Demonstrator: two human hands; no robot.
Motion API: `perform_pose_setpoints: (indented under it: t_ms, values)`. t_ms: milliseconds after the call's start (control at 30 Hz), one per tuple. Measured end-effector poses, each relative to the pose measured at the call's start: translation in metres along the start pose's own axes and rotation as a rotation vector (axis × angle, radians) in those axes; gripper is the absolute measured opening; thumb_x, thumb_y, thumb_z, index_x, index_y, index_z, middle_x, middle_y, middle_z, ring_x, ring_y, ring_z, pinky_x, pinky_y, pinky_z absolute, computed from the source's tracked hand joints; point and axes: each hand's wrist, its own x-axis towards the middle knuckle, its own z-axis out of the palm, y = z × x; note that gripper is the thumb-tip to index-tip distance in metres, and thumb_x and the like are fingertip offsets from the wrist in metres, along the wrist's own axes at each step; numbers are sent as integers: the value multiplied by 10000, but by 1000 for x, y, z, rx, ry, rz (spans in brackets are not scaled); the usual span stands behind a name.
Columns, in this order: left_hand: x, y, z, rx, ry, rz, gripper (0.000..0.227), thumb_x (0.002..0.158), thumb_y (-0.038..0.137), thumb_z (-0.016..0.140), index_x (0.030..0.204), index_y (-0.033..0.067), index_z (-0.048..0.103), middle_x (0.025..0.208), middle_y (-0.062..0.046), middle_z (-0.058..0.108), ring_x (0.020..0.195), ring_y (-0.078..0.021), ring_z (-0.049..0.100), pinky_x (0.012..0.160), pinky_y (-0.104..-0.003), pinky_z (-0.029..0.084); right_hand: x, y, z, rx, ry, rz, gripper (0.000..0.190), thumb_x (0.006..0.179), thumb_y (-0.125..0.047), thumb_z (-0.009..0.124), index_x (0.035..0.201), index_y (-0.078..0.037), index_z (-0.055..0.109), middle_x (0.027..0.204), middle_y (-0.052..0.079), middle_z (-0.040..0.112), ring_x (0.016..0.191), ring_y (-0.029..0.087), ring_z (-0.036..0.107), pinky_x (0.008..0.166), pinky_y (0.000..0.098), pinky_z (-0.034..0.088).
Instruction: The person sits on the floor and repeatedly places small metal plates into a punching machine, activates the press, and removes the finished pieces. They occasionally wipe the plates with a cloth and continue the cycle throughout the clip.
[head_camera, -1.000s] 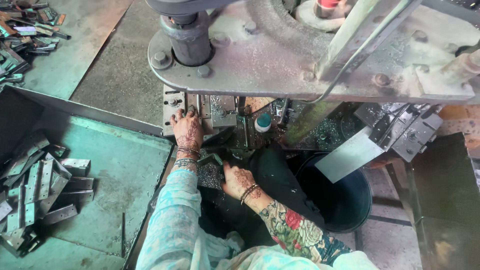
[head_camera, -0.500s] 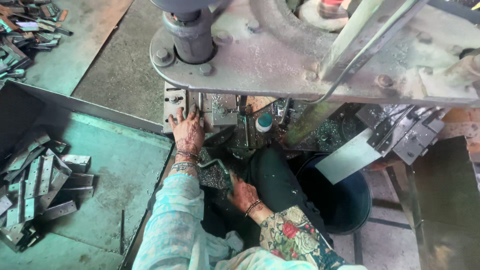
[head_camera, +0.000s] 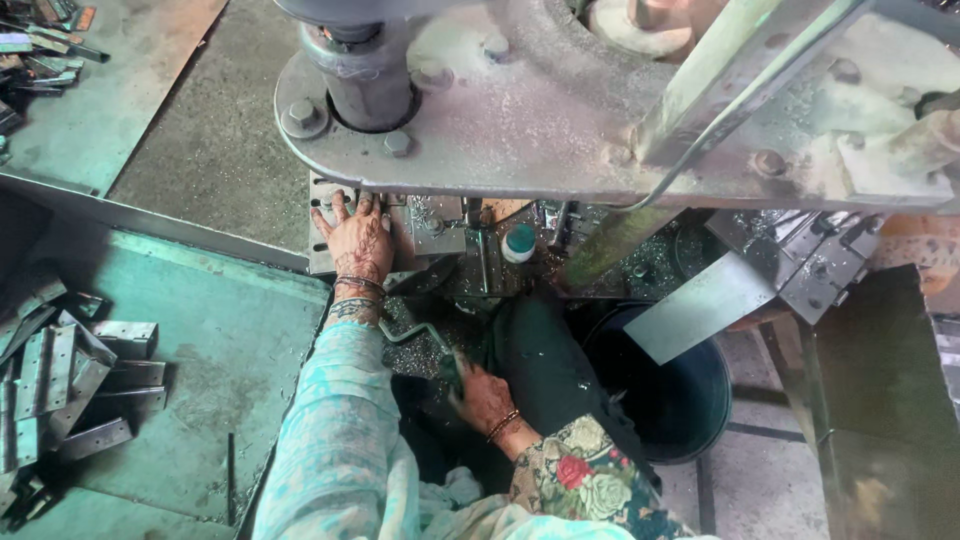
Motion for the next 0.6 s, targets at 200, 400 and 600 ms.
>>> perform_pose_setpoints:
  t_ms: [200, 400, 600]
  values:
    - [-1, -1, -5, -47, 20, 12, 488, 963, 271, 555, 1444, 191, 584, 1545, 3, 497, 1478, -388, 303, 1176, -710, 102, 3, -4, 4, -10, -41, 17, 852, 869, -315, 712, 1575, -103, 284, 1180, 260, 652, 1008, 439, 679, 880, 511, 559]
    - [-26, 7, -23, 60, -94, -4, 445, 952, 249, 592, 1384, 153, 635, 1506, 19, 563, 1514, -344, 337, 1213, -676, 156, 8, -44, -61, -39, -75, -24, 753, 840, -259, 700, 1490, -45, 388, 1095, 259, 704, 1030, 439, 694, 903, 512, 558]
    - [-108, 11, -50, 2, -24, 67, 492, 879, 272, 639, 1353, 141, 646, 1432, 19, 583, 1409, -350, 394, 1191, -664, 166, 10, -64, -86, -48, -81, -34, 669, 811, -208, 685, 1412, -31, 452, 1070, 249, 714, 1023, 444, 694, 896, 523, 557]
